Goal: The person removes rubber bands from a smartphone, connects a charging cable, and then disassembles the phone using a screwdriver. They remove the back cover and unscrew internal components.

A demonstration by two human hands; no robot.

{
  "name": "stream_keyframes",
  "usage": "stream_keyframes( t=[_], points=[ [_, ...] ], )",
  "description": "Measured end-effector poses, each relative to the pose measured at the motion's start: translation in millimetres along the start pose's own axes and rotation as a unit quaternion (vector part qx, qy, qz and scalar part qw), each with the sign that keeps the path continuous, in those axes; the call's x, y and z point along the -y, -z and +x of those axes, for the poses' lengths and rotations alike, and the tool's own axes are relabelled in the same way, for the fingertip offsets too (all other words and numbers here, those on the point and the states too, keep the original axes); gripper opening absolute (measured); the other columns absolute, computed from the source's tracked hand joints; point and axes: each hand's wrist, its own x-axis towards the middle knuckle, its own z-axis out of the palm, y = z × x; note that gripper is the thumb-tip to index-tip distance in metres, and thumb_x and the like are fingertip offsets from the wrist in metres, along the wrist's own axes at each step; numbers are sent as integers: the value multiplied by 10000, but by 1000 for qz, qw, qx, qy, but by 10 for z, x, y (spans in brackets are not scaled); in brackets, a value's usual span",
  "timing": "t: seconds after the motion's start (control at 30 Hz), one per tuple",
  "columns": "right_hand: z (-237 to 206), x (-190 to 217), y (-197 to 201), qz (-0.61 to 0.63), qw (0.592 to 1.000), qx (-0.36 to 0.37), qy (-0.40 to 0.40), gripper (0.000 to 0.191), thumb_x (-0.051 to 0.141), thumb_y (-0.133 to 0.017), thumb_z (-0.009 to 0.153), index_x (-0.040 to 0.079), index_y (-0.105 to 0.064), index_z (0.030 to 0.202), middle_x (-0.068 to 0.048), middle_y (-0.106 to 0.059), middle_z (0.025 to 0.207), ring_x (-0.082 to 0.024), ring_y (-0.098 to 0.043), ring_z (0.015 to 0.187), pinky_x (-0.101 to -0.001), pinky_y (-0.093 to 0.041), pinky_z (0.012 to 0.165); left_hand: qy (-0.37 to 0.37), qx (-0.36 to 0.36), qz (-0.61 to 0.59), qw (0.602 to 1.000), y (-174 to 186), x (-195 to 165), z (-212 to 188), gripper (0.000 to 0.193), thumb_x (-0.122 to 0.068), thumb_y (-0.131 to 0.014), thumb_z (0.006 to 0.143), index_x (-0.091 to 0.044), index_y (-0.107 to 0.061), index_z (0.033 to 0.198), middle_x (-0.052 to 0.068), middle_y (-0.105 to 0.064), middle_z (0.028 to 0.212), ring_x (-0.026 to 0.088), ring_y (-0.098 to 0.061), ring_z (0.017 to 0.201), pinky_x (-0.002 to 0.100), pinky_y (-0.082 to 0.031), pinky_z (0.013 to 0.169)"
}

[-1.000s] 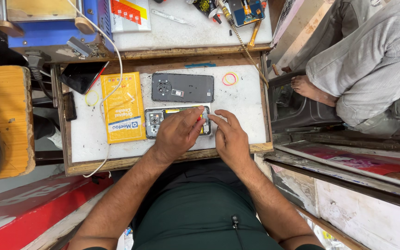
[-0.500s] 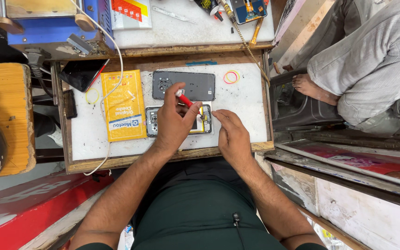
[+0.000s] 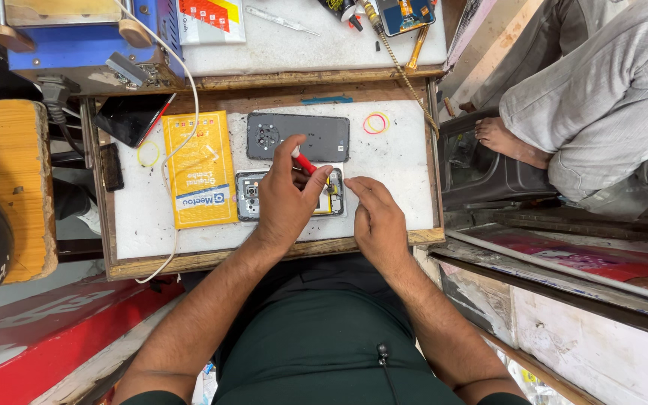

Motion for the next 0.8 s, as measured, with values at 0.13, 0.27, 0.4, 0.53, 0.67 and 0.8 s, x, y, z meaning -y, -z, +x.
stream_keyframes(
  t=[0.13,0.27,0.4,0.53,0.67,0.8],
  points=[
    [-14,-44,-26,4,1000,4,-12,462,-146,-481,898,20,-652,1295,-167,-660,1288,-231,-722,1030,-290,-608,771,-186,-70,101,975,6,-60,-53,575,-239,-801,941,-57,-473,1378,168,-689,1000,266,-735,878,337,-617,688],
    [-37,-104,-41,-6,1000,4,-9,421,-130,-506,883,32,-661,1239,-158,-673,1268,-262,-727,1034,-319,-612,809,-323,64,78,941,45,-146,-63,483,-79,-750,935,-77,-535,1368,131,-710,1112,316,-704,1011,416,-583,848],
    [-51,-147,-46,0,1000,-1,4,342,-100,-564,890,10,-671,1196,-174,-667,1239,-319,-716,1025,-367,-601,832,-363,127,74,920,73,-232,-14,507,1,-730,866,-201,-608,1314,82,-670,1178,324,-638,1165,495,-508,1075],
    [-40,-160,-56,-16,1000,-5,-7,268,-83,-584,869,9,-693,1097,-158,-687,1149,-324,-721,971,-378,-595,800,-267,219,-81,935,121,-292,36,549,84,-611,947,-194,-571,1419,52,-678,1337,269,-645,1296,491,-484,1212],
    [-32,-141,-41,-9,1000,-10,11,305,-81,-601,867,-8,-679,1153,-173,-676,1166,-321,-712,963,-376,-590,784,-295,144,35,944,152,-323,85,501,-31,-731,881,-203,-610,1336,92,-649,1137,334,-624,1179,515,-496,1055],
    [-10,-92,4,-16,1000,11,-4,360,-28,-680,832,16,-651,1188,-154,-683,1118,-266,-710,866,-353,-583,728,-306,122,57,942,139,-348,88,500,-54,-713,859,-193,-605,1327,116,-652,1148,362,-622,1181,532,-480,1049]
  ],
)
